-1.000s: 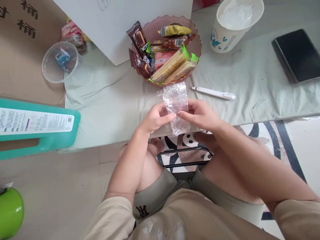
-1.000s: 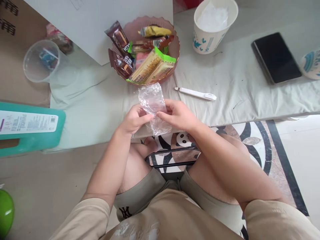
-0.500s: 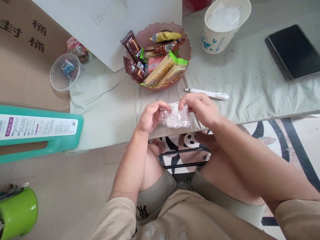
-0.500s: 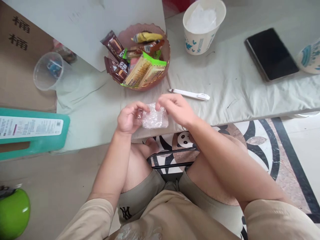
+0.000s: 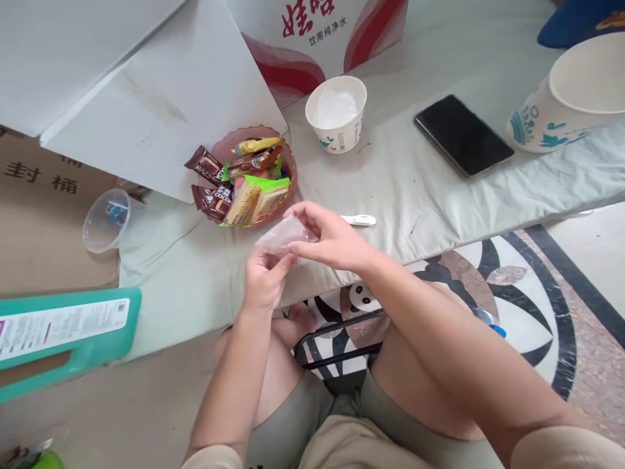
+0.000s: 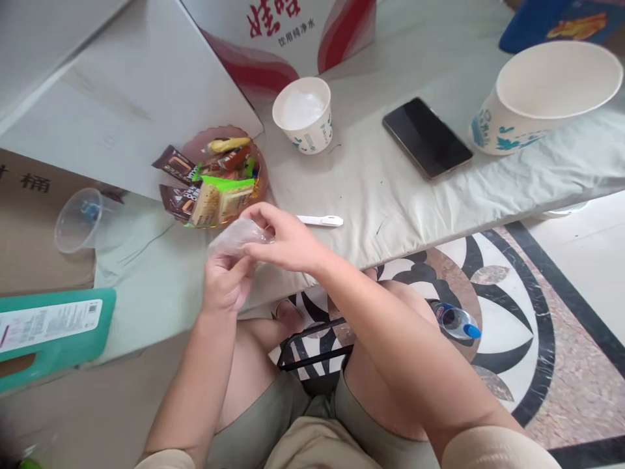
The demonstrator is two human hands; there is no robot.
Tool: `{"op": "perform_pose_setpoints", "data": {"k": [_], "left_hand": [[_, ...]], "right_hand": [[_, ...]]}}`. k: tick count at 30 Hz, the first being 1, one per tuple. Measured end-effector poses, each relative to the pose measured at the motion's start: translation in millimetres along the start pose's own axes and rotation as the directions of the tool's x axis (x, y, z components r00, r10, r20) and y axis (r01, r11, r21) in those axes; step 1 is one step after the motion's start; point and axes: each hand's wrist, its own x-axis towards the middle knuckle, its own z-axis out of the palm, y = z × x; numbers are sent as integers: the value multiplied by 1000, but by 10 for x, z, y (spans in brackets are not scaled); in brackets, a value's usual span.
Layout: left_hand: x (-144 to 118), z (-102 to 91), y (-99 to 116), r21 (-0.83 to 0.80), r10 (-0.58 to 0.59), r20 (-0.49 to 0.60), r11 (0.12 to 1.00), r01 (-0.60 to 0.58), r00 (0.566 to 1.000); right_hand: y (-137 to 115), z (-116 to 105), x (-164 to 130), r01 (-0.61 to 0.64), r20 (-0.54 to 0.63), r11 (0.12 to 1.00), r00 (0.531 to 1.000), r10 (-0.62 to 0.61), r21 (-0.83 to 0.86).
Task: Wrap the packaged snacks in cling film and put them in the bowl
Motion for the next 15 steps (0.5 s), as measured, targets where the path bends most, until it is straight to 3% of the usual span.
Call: {"op": "perform_pose_setpoints", "data": {"k": [4, 8, 11, 15], "left_hand": [[129, 95, 224, 136, 171, 44, 975, -176, 984], [327, 199, 511, 319, 285, 120, 896, -309, 951], [476, 293, 652, 294, 256, 222, 902, -315, 941], [608, 375, 730, 250, 171, 288, 937, -246, 942]], "right_hand": [[-54, -118, 100, -16, 103, 980, 995, -5, 197], [-144, -212, 155, 74, -9, 940, 997, -75, 333], [-198, -251, 186, 77, -117, 940, 992, -40, 331], [-196, -253, 243, 47, -141, 915, 990, 11, 401]]}}
